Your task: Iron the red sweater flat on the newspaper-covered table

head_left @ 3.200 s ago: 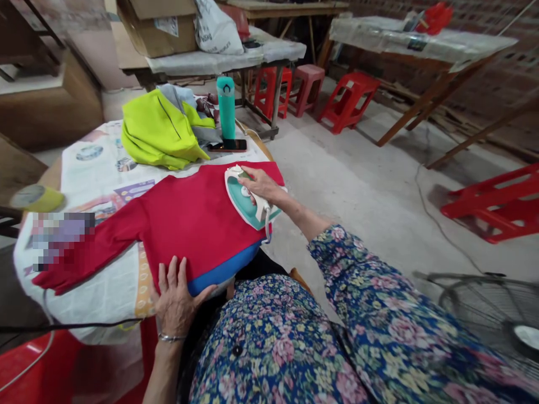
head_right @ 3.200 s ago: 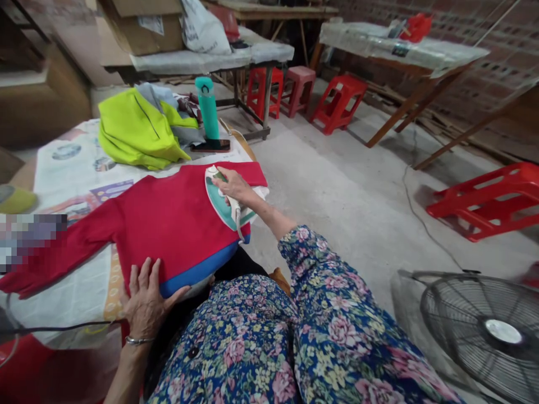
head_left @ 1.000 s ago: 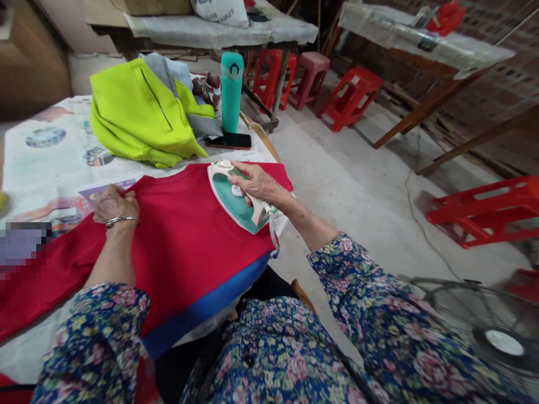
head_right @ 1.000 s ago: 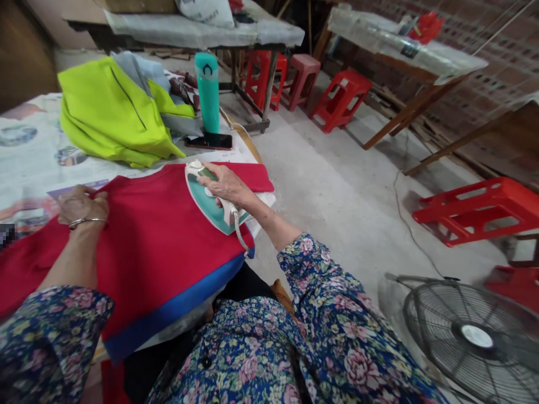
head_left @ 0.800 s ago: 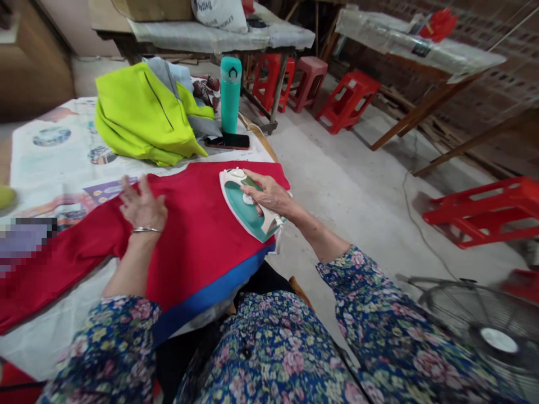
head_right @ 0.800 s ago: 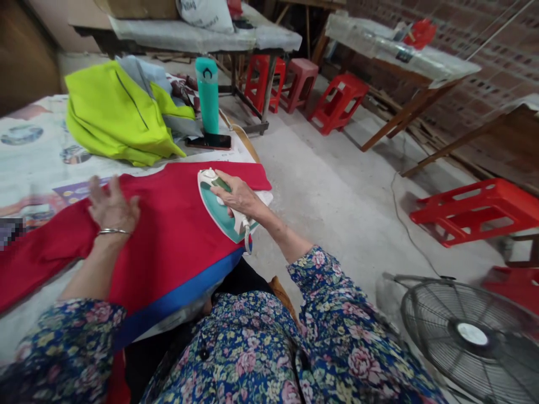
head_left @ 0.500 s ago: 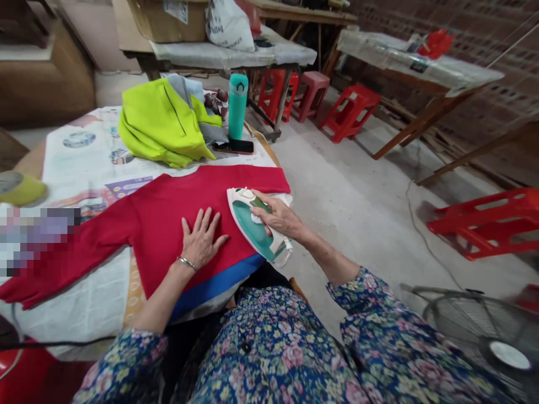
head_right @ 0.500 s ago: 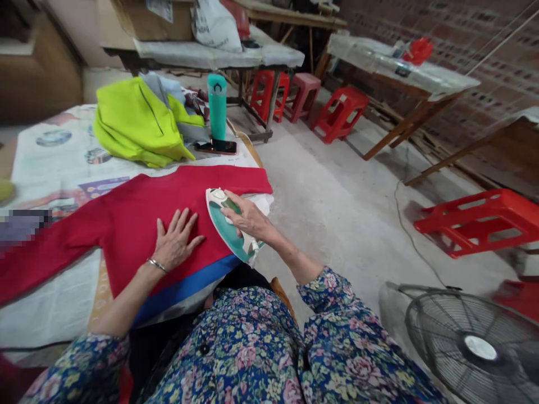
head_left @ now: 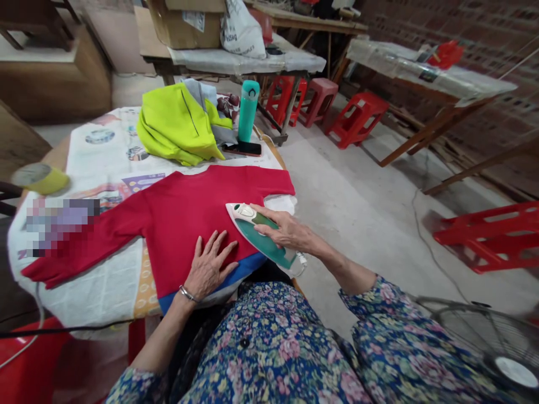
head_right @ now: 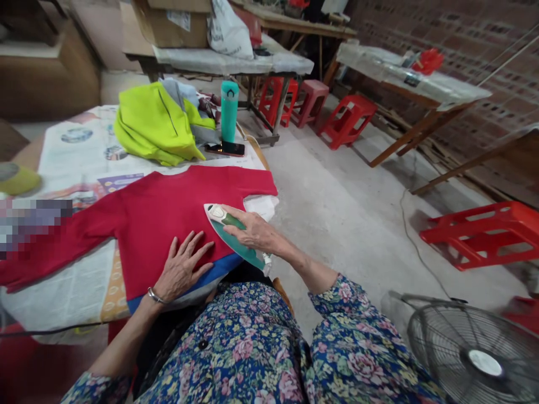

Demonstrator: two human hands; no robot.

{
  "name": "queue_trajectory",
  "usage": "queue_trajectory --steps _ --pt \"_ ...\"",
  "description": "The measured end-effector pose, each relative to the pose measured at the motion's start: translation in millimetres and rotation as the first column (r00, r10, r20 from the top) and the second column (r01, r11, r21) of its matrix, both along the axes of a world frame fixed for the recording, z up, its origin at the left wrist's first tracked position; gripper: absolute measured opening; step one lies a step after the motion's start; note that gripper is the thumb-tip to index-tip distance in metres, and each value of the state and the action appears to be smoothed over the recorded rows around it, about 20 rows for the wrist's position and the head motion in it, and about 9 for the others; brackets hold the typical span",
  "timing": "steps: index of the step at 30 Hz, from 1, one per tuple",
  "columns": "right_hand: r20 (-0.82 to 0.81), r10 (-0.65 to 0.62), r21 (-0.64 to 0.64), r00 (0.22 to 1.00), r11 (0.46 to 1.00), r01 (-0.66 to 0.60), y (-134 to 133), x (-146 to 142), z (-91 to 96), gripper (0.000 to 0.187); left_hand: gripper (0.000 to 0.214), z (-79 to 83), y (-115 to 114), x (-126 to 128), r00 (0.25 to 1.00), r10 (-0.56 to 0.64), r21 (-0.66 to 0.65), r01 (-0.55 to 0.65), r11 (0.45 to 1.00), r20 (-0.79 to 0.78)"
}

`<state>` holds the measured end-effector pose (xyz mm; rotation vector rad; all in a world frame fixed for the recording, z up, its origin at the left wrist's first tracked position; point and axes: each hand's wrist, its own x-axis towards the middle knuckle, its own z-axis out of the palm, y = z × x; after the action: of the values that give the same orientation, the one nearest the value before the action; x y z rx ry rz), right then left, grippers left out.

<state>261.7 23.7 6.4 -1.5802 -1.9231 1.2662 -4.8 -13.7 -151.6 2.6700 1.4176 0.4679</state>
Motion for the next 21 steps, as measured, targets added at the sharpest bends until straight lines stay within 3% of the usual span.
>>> queue_trajectory --steps 7,11,13,21 --pt "-0.042 0.048 -0.099 0.998 0.994 -0.052 15.4 -18.9 2.9 0.068 0.031 -1.6 0.3 -9.0 0.978 -0.011 -0.002 0.012 1.0 0.208" --pt "-0.13 0.06 -0.107 0.99 0.991 -0.074 39.2 -47.7 -1.4 0.068 0.009 -5.8 1.9 -14.5 0.897 0.08 0.014 -0.095 0.995 0.434" --pt "-0.153 0.054 -0.122 0.987 0.99 -0.073 53.2 -66.2 -2.2 0.07 0.011 -8.8 1.8 -13.1 0.866 0.122 0.027 -0.154 0.988 0.485" --pt "-0.172 0.061 -0.034 0.983 0.997 -0.068 102.0 -130.7 0.3 0.066 0.017 -19.3 -15.2 -4.3 0.921 0.214 0.055 -0.245 0.968 0.327"
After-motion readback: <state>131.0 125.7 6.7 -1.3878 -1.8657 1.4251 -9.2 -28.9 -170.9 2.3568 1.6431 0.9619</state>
